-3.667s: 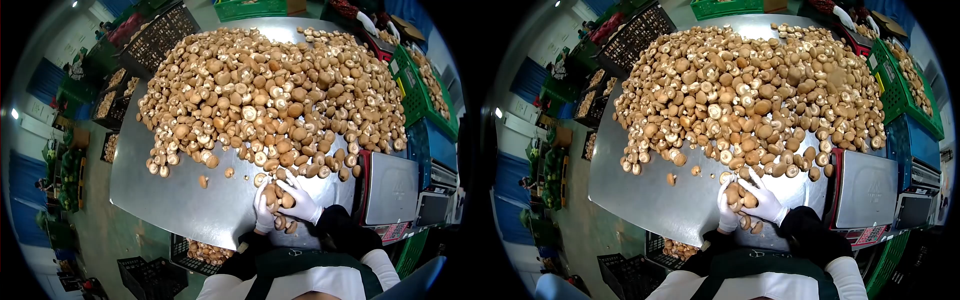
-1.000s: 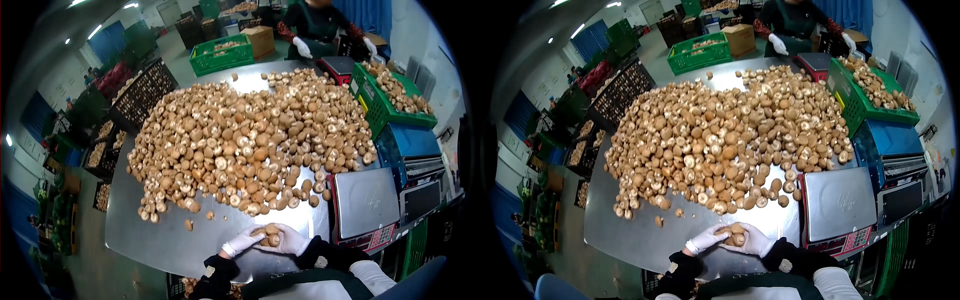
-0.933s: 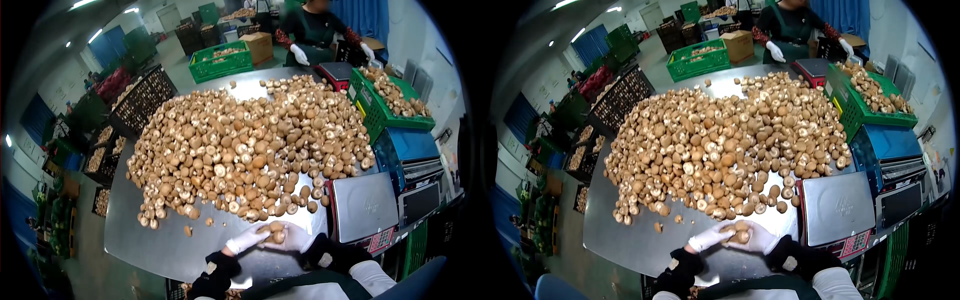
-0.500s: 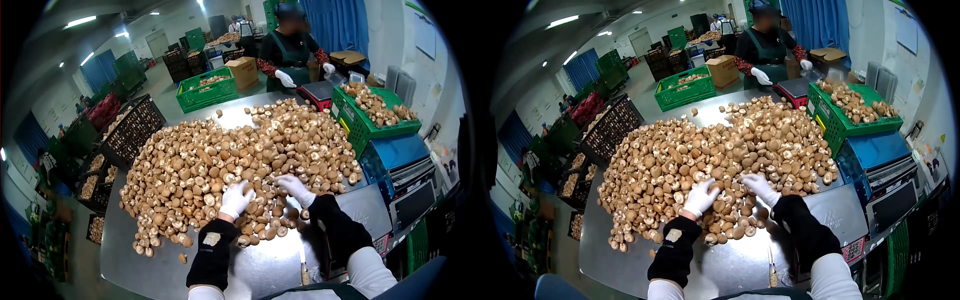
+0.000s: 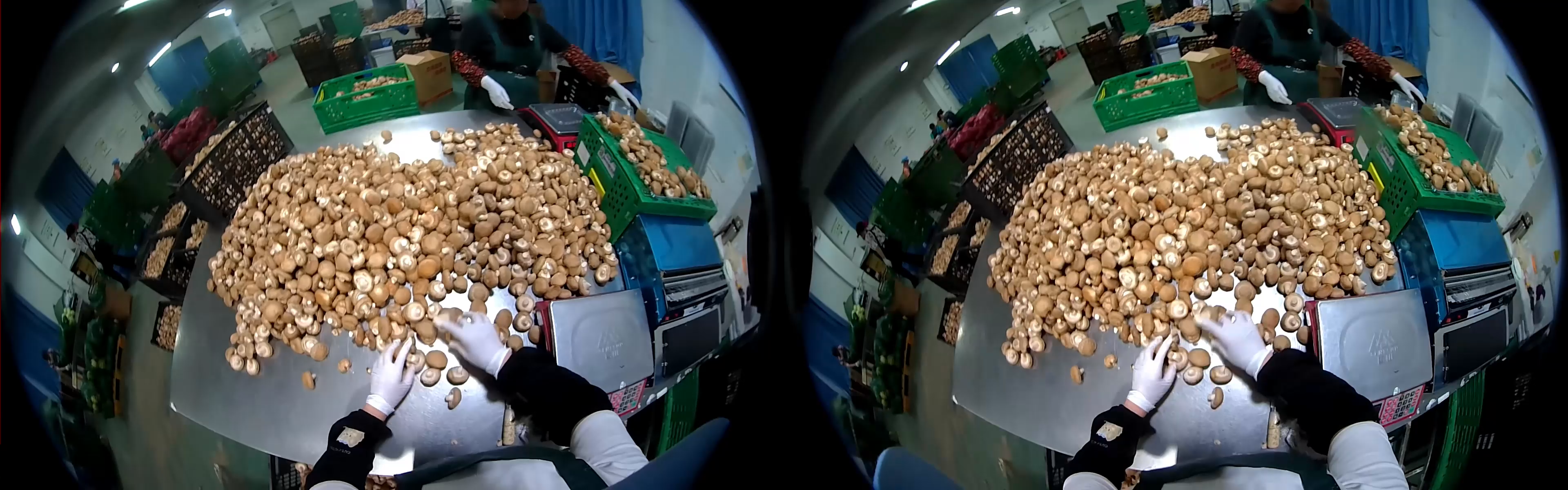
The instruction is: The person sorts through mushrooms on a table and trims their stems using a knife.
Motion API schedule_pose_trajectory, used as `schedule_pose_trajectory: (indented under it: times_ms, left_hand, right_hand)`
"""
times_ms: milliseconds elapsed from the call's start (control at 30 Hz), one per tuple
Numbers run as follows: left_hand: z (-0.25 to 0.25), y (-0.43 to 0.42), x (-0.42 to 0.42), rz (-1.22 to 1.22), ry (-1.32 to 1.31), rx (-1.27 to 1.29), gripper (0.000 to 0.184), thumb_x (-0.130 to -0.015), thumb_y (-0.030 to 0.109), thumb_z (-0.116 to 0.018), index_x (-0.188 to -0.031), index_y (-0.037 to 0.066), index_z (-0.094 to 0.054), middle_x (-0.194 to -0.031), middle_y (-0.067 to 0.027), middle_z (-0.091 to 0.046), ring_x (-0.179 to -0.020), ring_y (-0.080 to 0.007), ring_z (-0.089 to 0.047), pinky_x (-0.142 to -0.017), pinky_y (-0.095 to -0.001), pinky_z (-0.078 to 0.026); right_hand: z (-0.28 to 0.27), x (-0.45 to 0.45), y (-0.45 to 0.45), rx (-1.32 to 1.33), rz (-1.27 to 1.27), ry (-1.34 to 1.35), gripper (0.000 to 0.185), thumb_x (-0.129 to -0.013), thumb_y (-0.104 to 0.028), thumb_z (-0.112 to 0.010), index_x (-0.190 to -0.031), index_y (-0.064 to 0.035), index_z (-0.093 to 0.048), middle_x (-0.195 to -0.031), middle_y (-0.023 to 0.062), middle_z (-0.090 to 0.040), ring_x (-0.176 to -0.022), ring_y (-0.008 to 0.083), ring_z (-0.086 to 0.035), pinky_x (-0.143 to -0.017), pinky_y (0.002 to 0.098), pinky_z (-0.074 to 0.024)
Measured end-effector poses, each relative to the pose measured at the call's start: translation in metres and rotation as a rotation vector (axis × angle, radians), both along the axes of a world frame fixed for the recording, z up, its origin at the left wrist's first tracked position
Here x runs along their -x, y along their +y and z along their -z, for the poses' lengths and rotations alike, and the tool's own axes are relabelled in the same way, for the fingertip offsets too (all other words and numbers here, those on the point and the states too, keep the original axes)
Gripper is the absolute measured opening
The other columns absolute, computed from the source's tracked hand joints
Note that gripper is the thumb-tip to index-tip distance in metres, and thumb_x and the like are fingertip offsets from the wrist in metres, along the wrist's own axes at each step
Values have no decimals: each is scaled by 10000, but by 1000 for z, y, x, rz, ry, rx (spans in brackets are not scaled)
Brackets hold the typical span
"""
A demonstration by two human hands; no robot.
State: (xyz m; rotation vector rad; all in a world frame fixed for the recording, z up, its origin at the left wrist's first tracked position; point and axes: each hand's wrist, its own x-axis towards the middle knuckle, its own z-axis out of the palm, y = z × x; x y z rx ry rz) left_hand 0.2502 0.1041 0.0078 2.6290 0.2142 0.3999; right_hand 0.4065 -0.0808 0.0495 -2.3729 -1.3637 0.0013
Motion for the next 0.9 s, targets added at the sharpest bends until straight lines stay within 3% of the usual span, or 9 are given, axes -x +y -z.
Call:
schedule_pose_trajectory:
  times_ms: [100, 267, 300, 367, 467, 567, 700, 800, 900]
  left_hand:
    - [11, -6, 15, -178, -109, 99, 611, -769, 113, -653, -1340, 78, -437, -1314, -208, -430, -1168, -396, -454, -982, -431, -398]
    - [16, -21, 36, -292, -237, 375, 680, -770, 35, -635, -1394, 69, -369, -1412, -261, -315, -1251, -411, -406, -986, -422, -419]
    - [21, -25, 41, -337, -238, 545, 691, -770, 26, -634, -1402, 66, -358, -1423, -254, -305, -1263, -393, -400, -1019, -426, -385]
    - [29, -26, 53, -352, -280, 352, 689, -769, 19, -634, -1399, 54, -358, -1422, -246, -315, -1280, -387, -381, -1053, -426, -341]
    - [33, -30, 67, -343, -301, 355, 673, -772, 31, -635, -1390, 37, -367, -1422, -242, -323, -1297, -390, -356, -1074, -420, -308]
    - [28, -37, 79, -364, -302, 362, 656, -778, 63, -635, -1381, 32, -378, -1426, -240, -320, -1319, -406, -313, -1089, -448, -272]
    - [-9, -60, 88, -400, -224, 12, 627, -760, 76, -631, -1343, 17, -408, -1372, -238, -374, -1253, -408, -365, -1059, -477, -287]
    - [-22, -99, 91, -91, -96, 527, 655, -785, 32, -619, -1376, -18, -344, -1333, -204, -413, -1158, -299, -490, -984, -384, -409]
    - [-6, -139, 86, 128, 34, 1061, 638, -880, -13, -546, -1428, -30, -221, -1291, -162, -444, -1107, -197, -536, -930, -299, -464]
  right_hand:
    - [2, -13, -3, -257, 170, 219, 546, -817, -139, -616, -1333, -199, -449, -843, 154, -586, -817, 340, -596, -745, 418, -471]
    - [-43, 13, -24, -309, 306, 924, 361, -871, -112, -580, -1226, -86, -527, -1083, 118, -632, -886, 213, -644, -754, 323, -513]
    - [-3, 15, -35, -433, 87, 568, 369, -878, -73, -548, -1245, -76, -513, -1098, 93, -620, -814, 142, -634, -696, 284, -520]
    - [-28, 45, -50, -386, 162, 970, 401, -871, -47, -531, -1270, -71, -498, -1108, 84, -599, -864, 115, -610, -750, 258, -506]
    - [3, 75, -75, -341, 116, 899, 460, -866, -41, -514, -1321, -44, -443, -1048, 64, -593, -894, 111, -596, -757, 241, -492]
    - [-10, 91, -84, -418, 297, 1569, 445, -900, -48, -563, -1326, -40, -436, -1021, 90, -601, -792, 115, -619, -698, 238, -513]
    - [0, 104, -93, -562, 266, 1629, 477, -898, -42, -585, -1342, -28, -412, -981, 85, -613, -763, 125, -630, -687, 237, -522]
    - [-1, 122, -92, -582, 271, 1665, 488, -899, -29, -571, -1353, -2, -393, -1017, 98, -623, -758, 132, -640, -704, 239, -522]
    - [5, 144, -92, -553, 125, 1707, 498, -935, -16, -452, -1412, 8, -311, -1256, 132, -525, -1075, 175, -566, -902, 279, -474]
